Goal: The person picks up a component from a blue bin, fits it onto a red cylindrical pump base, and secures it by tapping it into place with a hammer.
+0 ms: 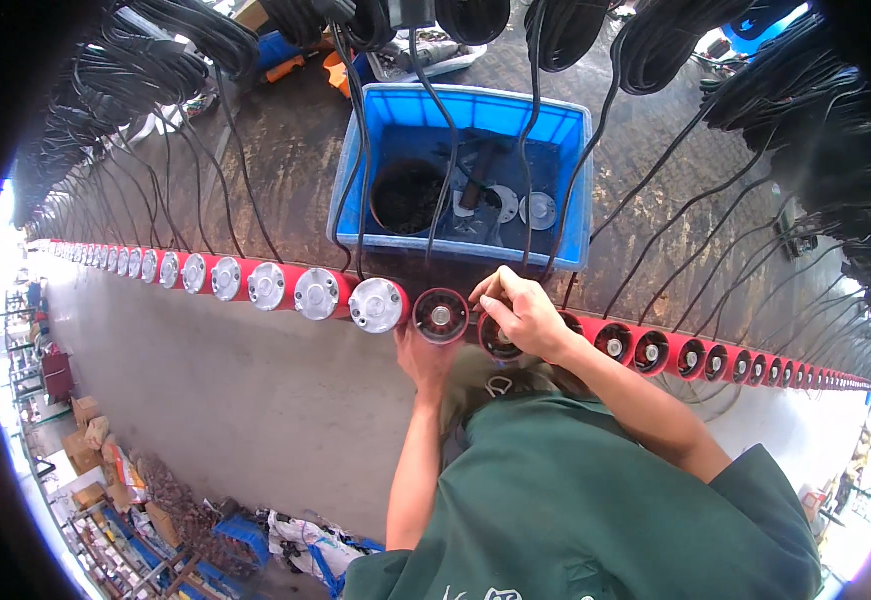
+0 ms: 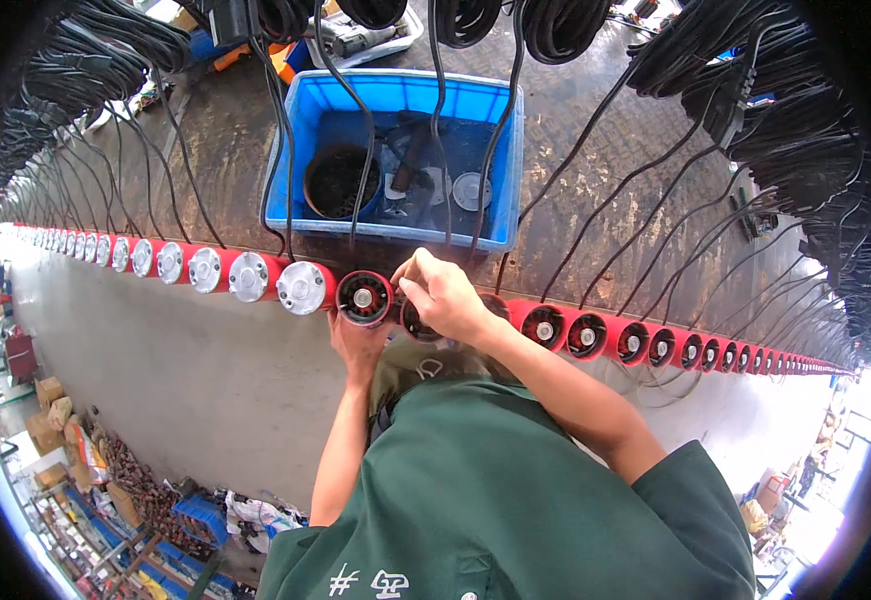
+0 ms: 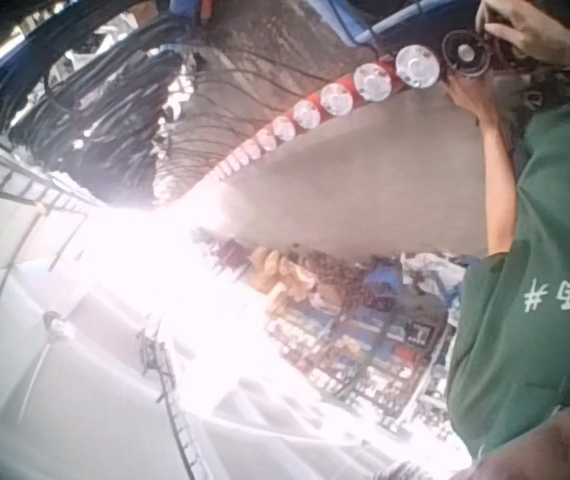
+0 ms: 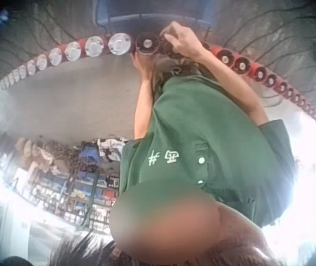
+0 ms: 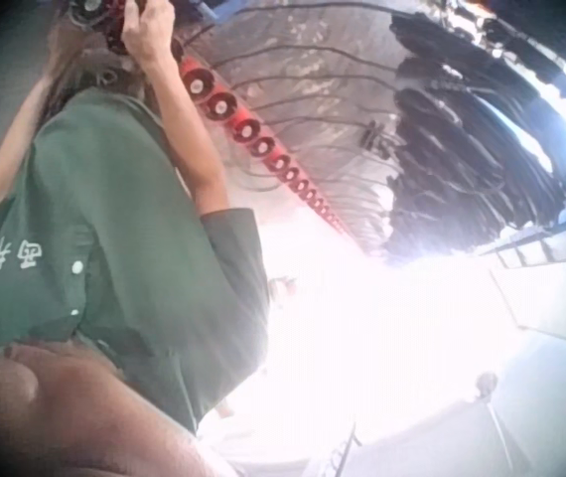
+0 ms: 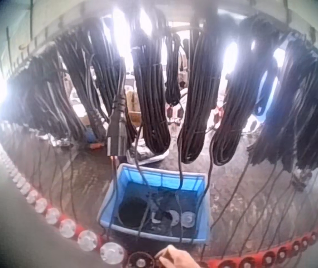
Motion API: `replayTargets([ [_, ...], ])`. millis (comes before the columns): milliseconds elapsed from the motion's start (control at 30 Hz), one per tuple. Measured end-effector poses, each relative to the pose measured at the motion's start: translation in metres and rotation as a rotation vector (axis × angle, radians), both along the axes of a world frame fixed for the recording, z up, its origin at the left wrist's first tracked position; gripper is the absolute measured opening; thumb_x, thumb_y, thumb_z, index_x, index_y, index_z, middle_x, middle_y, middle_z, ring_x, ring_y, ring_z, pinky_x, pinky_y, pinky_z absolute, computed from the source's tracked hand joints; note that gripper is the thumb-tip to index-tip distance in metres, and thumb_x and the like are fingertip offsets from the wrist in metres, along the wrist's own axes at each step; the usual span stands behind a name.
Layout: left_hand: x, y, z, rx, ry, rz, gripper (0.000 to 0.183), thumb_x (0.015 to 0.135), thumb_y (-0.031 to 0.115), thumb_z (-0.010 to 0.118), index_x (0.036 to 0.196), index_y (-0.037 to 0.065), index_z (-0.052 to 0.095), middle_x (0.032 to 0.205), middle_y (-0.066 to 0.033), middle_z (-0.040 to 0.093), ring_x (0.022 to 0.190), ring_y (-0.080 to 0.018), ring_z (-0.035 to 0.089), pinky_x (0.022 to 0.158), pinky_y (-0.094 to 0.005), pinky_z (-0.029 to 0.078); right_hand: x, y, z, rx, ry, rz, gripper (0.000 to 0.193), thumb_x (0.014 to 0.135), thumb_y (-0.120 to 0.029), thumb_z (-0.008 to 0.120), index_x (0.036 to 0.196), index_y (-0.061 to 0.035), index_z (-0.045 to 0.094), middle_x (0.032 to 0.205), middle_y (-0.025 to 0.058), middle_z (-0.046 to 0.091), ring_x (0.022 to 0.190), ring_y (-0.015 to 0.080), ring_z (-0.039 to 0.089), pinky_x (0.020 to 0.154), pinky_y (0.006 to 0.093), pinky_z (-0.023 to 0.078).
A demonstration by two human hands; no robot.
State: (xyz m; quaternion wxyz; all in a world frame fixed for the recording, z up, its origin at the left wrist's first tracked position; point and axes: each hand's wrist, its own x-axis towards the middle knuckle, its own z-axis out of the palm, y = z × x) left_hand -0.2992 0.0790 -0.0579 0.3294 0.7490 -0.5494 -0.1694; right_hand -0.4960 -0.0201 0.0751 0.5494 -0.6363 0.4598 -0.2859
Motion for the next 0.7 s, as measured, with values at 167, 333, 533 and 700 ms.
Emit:
replayTargets([
  [167,0.01,0.001,-0.004,-0.03,-0.004,-0.065,0.074,0.068,0.035,0.096,0.132,0.009,0.072,0.13,-0.0137,0.075,0.129,-0.042,0.063,0.109,-0.0515,0.051,-0.001,-0.002,0.006,0.025,-0.005,-0.03,0.01,0.099,-0.004,0.072,0.102,0.0045,0.068,0.104,0.0138,0.077,0.084,0.0181,0.071,0.077,0.0331,0.057],
  [333,0.005,0.004,-0.012,-0.057,-0.014,-0.041,0.078,0.07,0.038,0.096,0.137,0.008,0.068,0.137,-0.0138,0.072,0.13,-0.0415,0.062,0.108,-0.052,0.051,-0.004,-0.009,0.02,-0.371,0.137,0.011,0.021,0.085,-0.006,0.088,0.099,0.0026,0.073,0.109,0.0117,0.079,0.096,0.0239,0.075,0.084,0.0356,0.06],
  [533,-0.008,0.01,-0.008,-0.097,0.078,0.066,0.075,0.075,0.033,0.094,0.138,0.006,0.063,0.128,-0.0178,0.069,0.124,-0.0435,0.062,0.104,-0.0519,0.049,0.022,-0.012,0.022,-0.655,0.194,0.277,0.037,0.081,-0.013,0.087,0.114,-0.0055,0.073,0.105,0.0104,0.077,0.099,0.0308,0.073,0.09,0.0419,0.058],
  [700,0.004,0.022,0.004,0.007,0.182,0.091,0.062,0.077,0.02,0.092,0.13,0.003,0.065,0.119,-0.0174,0.07,0.117,-0.0411,0.065,0.102,-0.0496,0.052,0.041,-0.016,0.012,-0.751,0.278,0.41,0.042,0.081,-0.015,0.086,0.119,-0.0068,0.07,0.111,0.0079,0.076,0.102,0.0289,0.072,0.093,0.0403,0.057],
])
